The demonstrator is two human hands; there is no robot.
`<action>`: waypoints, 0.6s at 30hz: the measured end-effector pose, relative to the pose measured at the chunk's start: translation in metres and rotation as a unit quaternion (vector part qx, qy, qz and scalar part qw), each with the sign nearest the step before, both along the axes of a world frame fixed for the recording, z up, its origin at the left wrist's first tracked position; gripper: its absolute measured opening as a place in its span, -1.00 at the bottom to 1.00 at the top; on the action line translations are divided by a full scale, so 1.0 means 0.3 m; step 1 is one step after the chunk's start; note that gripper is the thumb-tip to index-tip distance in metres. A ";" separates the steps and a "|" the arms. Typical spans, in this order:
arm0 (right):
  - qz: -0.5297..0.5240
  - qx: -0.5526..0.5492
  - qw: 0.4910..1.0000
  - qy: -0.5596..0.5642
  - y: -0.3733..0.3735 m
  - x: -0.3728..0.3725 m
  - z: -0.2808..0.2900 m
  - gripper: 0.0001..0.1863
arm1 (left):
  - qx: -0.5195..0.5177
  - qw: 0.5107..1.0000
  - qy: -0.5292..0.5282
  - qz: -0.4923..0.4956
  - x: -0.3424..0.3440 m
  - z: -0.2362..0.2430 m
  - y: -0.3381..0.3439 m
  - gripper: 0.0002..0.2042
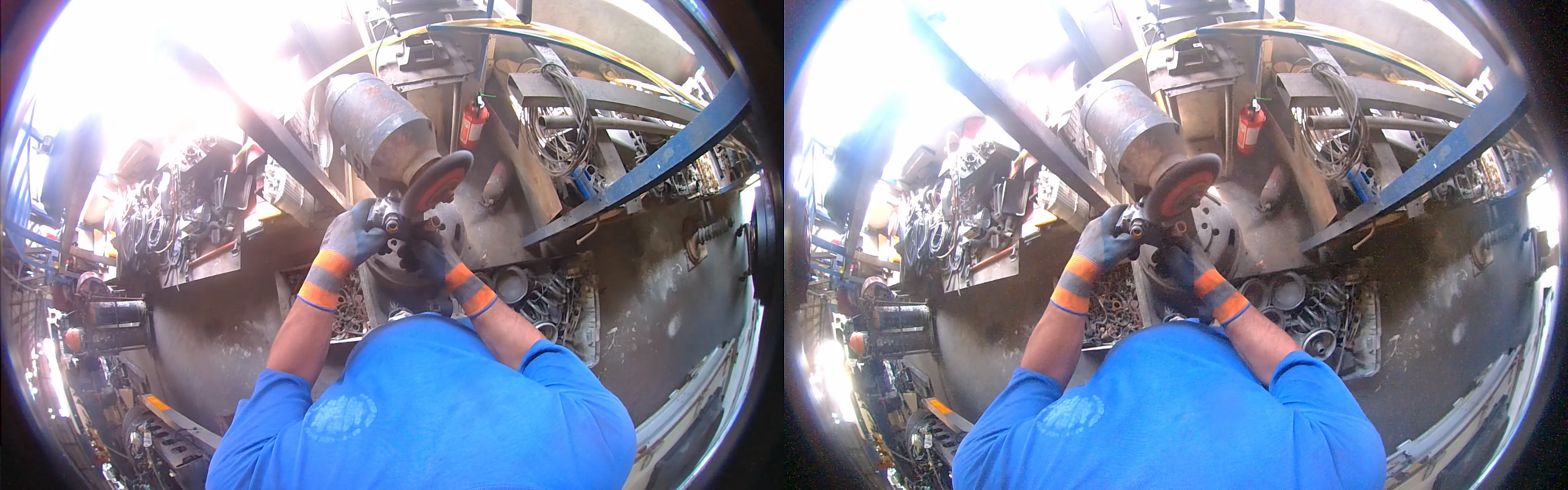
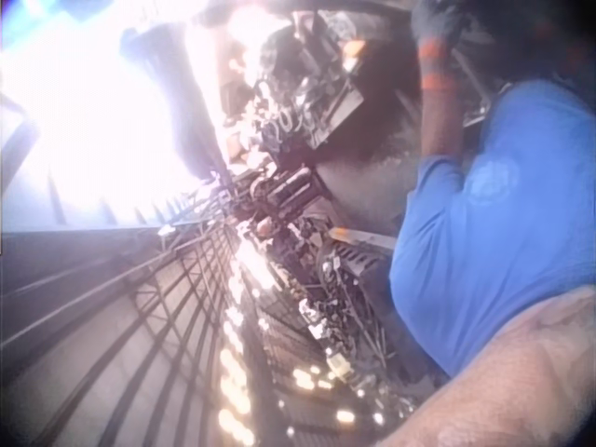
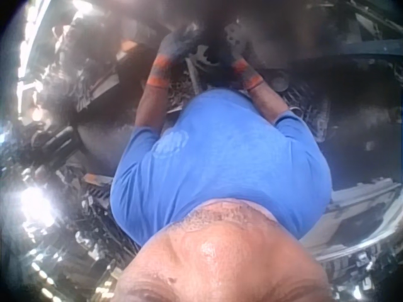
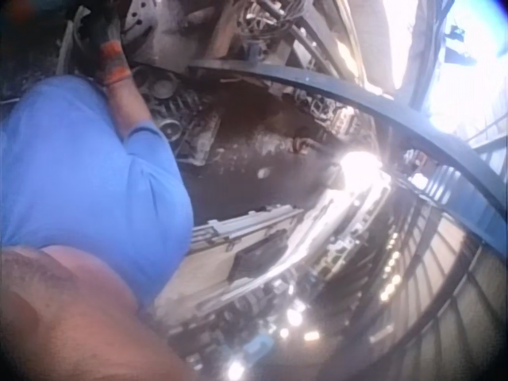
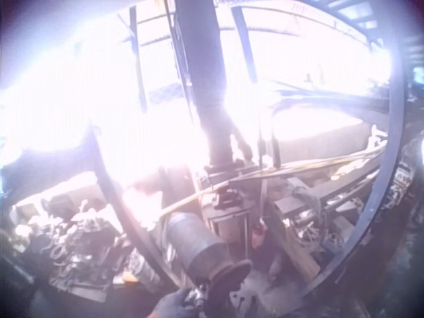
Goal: The person holds a small metal component against a rotating bench grinder wheel, repeatedly repositioning the part to grind different edges and surfaces. The person rotates the component in gloved hands to access multiple sides while maintaining contact with the grinding wheel.
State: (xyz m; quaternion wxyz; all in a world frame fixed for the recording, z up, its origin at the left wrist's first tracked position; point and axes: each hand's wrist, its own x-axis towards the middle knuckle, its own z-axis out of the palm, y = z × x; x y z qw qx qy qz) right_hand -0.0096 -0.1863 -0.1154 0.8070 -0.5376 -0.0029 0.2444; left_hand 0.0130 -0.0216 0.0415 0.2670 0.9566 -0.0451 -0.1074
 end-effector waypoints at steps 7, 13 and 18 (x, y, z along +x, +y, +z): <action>0.007 -0.032 0.999 0.001 -0.002 -0.045 0.087 -0.75 | -0.012 0.998 0.054 -0.001 0.013 0.031 0.010 -0.49; -0.026 -0.095 0.991 -0.086 0.002 -0.061 0.057 -0.79 | -0.006 0.998 0.059 -0.038 0.054 -0.005 0.026 -0.54; -0.010 -0.146 0.974 -0.172 -0.007 -0.047 0.022 -0.74 | -0.124 0.986 0.112 -0.017 0.085 -0.118 0.042 -0.60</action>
